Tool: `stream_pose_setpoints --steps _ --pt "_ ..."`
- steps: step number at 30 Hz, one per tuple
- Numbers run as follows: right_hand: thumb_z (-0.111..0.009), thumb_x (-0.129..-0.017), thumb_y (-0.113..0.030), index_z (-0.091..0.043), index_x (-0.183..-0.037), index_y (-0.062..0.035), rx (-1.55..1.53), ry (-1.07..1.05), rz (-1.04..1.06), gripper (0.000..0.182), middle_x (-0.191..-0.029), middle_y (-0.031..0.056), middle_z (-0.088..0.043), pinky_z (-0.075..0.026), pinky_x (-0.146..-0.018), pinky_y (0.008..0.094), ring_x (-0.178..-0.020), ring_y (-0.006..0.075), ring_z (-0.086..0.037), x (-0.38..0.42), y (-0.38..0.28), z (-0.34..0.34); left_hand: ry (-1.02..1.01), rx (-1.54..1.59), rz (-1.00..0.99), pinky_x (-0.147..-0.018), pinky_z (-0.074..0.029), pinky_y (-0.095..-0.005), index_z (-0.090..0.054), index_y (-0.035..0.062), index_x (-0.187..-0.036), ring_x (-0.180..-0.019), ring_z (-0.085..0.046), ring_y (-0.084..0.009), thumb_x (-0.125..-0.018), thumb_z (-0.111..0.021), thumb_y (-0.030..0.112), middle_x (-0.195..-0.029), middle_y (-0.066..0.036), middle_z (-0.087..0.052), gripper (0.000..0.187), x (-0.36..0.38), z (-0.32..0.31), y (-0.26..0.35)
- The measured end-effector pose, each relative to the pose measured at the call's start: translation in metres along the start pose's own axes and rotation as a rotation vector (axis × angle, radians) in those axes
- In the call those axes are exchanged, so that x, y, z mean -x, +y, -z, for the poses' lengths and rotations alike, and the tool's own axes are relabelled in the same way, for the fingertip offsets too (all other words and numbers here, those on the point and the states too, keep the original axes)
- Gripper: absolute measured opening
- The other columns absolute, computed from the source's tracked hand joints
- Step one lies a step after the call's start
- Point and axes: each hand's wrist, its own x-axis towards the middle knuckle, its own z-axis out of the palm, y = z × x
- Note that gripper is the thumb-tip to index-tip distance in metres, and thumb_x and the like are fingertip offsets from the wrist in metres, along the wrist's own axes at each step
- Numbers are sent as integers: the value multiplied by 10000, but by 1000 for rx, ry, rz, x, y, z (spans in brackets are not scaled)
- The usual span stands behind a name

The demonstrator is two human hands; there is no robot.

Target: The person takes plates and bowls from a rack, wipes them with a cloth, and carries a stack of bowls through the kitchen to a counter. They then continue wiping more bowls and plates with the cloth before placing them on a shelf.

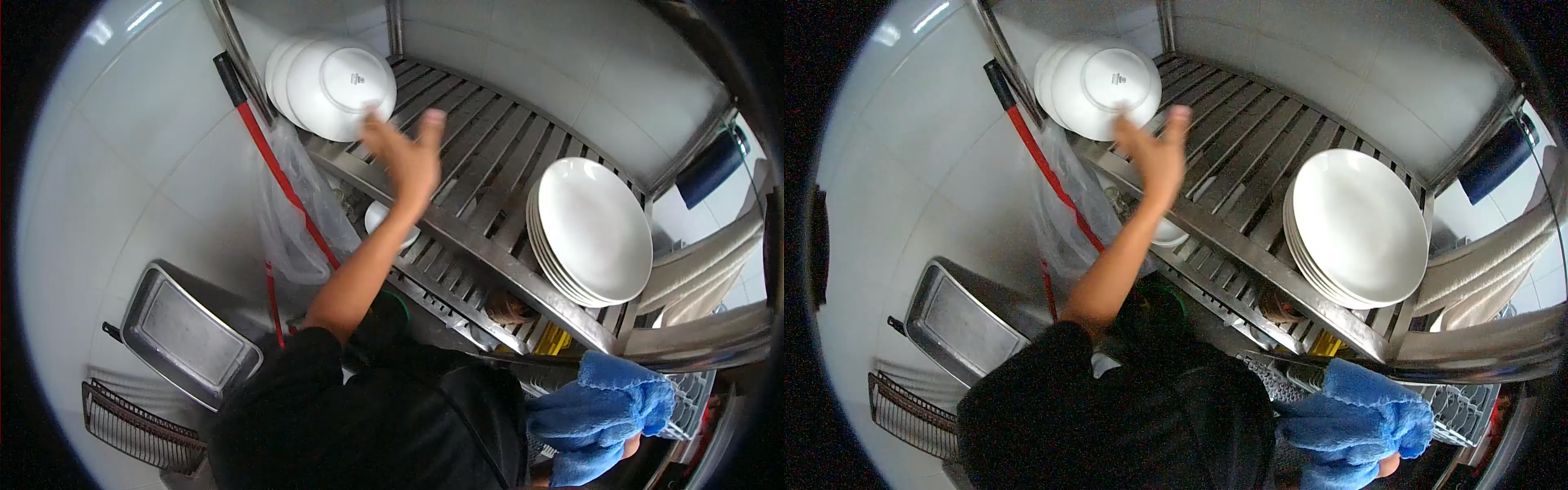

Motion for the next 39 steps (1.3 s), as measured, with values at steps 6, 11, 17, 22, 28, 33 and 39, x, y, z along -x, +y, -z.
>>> stream_pose_setpoints --steps 6,11,17,22,28,33,39 --pt "-669 -825 -228 -586 -1186 2 44 -45 -49 436 -967 114 -626 -509 -743 307 -823 180 -614 -13 8 -42 376 149 404 -1045 -344 -486 -268 -116 -1397 -1261 -393 -396 -713 -852 314 -1381 -297 -363 997 -111 67 -92" --pt "-673 -814 -231 -575 -1201 -2 66 -120 -102 460 -962 88 -625 -502 -753 303 -829 158 -605 -18 0 -87 70 849 356 -935 -497 -372 -528 -104 -1193 -1029 -610 -275 -685 -854 76 -1150 -200 -613 630 -128 70 -127" --pt "-677 -801 -235 -560 -1219 -6 37 -311 -185 490 -956 56 -624 -494 -763 297 -836 132 -593 -20 -26 -174 -71 707 240 -827 -551 -442 -572 -113 -1141 -931 -636 -302 -697 -827 66 -1117 -192 -622 542 -148 58 -85" --pt "-663 -879 -268 -549 -1238 -2 59 -602 110 461 -978 70 -638 -513 -786 332 -889 154 -616 -50 -6 -251 -354 283 -46 -799 -528 -395 -627 -83 -1145 -912 -646 -260 -796 -738 109 -1075 -168 -673 413 -136 47 -58" --pt "-672 -777 -326 -383 -1405 -81 548 -333 912 733 -1353 370 -372 -348 -1056 485 -1238 474 -420 -36 60 -359 -739 494 -269 -790 -508 -389 -623 -56 -1139 -900 -644 -267 -848 -678 189 -1020 -173 -677 384 -43 78 18" --pt "-661 -770 -323 -494 -1312 -79 222 -290 630 617 -1270 392 -448 -408 -1014 460 -1102 509 -512 -122 71 -346 -823 224 -393 -815 -498 -421 -695 -13 -1009 -870 -668 -257 -820 -732 208 -982 -144 -707 294 15 133 84" --pt "-651 -791 -282 -569 -1184 4 79 -442 375 493 -1195 325 -543 -457 -964 409 -977 416 -608 -87 93 -297 -867 253 -1129 -651 -492 -452 -652 -106 -919 -730 -633 -429 -773 -690 -63 -836 -263 -651 157 27 113 104"
